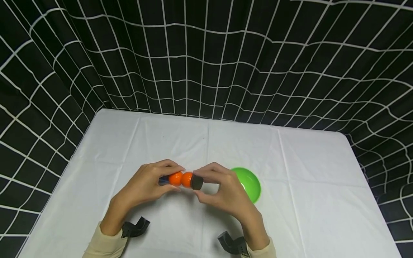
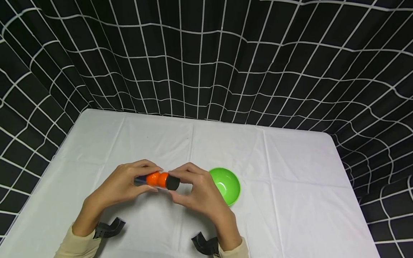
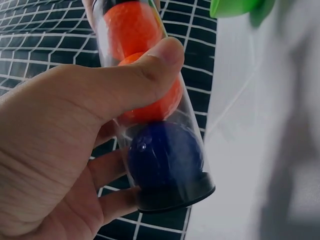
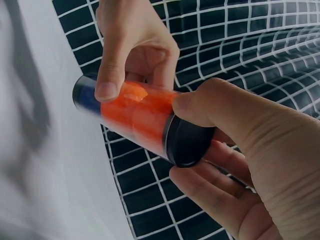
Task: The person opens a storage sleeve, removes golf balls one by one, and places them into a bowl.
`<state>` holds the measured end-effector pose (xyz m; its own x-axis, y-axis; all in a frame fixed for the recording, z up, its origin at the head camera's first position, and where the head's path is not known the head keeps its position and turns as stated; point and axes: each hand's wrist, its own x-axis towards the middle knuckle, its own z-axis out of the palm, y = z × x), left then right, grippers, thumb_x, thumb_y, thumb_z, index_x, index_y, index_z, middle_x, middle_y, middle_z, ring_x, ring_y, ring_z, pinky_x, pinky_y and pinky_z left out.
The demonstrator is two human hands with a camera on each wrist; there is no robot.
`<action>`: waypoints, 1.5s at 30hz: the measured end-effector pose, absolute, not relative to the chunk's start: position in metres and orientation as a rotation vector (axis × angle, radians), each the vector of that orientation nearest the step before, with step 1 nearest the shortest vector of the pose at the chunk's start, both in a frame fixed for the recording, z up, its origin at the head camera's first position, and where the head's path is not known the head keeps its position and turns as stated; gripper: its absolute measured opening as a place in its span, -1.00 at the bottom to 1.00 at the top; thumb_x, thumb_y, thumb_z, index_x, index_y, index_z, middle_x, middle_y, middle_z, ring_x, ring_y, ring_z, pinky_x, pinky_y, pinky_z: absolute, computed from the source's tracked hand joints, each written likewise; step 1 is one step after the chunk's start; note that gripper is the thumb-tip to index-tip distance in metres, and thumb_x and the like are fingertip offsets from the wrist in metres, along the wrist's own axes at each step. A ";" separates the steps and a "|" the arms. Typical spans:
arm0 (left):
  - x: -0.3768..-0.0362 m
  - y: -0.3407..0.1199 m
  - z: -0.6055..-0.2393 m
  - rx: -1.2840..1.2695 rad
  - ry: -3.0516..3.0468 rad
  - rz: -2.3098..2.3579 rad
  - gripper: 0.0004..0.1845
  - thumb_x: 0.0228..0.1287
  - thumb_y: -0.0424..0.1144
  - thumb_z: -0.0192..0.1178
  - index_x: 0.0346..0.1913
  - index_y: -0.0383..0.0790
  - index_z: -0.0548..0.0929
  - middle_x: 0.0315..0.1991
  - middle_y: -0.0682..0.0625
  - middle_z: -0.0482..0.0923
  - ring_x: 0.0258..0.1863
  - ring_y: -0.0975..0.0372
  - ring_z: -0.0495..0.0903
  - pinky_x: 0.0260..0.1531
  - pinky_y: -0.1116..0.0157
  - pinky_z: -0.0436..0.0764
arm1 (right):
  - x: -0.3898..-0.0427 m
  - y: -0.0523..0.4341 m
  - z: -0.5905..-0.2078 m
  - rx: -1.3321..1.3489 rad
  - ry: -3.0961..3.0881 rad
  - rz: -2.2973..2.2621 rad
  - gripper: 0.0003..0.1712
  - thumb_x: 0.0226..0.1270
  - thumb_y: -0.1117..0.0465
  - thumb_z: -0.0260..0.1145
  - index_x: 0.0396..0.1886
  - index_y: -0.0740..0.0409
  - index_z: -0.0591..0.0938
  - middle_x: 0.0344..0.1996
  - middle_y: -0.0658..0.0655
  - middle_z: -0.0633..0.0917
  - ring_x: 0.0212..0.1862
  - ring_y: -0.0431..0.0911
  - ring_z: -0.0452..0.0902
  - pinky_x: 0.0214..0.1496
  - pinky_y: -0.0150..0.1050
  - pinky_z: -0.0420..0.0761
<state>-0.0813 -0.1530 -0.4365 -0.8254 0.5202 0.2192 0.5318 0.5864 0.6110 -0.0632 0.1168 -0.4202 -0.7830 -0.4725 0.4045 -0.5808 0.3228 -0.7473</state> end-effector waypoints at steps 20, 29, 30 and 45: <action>-0.083 -0.157 -0.431 -0.875 -2.797 -1.124 -0.47 0.13 -0.05 0.63 0.20 0.16 0.76 0.06 0.29 0.72 -0.03 0.39 0.71 0.06 0.22 0.73 | -0.062 0.116 -0.416 0.899 -2.456 1.631 -0.46 0.17 0.43 0.57 0.17 0.10 0.72 0.05 0.09 0.71 0.10 -0.08 0.72 0.09 -0.27 0.81; -0.084 -0.169 -0.428 -0.765 -2.776 -1.155 -0.46 0.13 -0.09 0.64 0.21 0.09 0.75 0.08 0.25 0.73 0.03 0.34 0.73 0.15 0.15 0.72 | -0.069 0.115 -0.429 0.709 -2.430 1.616 -0.59 0.25 0.40 0.54 0.09 0.15 0.70 -0.02 0.10 0.74 0.05 -0.06 0.76 0.14 -0.25 0.80; -0.083 -0.170 -0.427 -0.756 -2.780 -1.155 -0.45 0.13 -0.09 0.63 0.22 0.10 0.75 0.09 0.26 0.73 0.03 0.34 0.72 0.15 0.15 0.72 | -0.069 0.114 -0.430 0.689 -2.449 1.593 -0.60 0.24 0.38 0.55 0.07 0.16 0.69 -0.03 0.08 0.74 0.05 -0.07 0.77 0.15 -0.26 0.79; -0.085 -0.179 -0.424 -0.743 -2.740 -1.158 -0.42 0.14 -0.04 0.63 0.26 0.10 0.73 0.14 0.26 0.73 0.09 0.33 0.72 0.21 0.15 0.70 | -0.068 0.082 -0.464 0.691 -2.757 1.075 -0.53 0.23 0.25 0.54 0.13 0.31 0.74 -0.06 0.16 0.77 -0.07 0.00 0.76 0.08 -0.08 0.79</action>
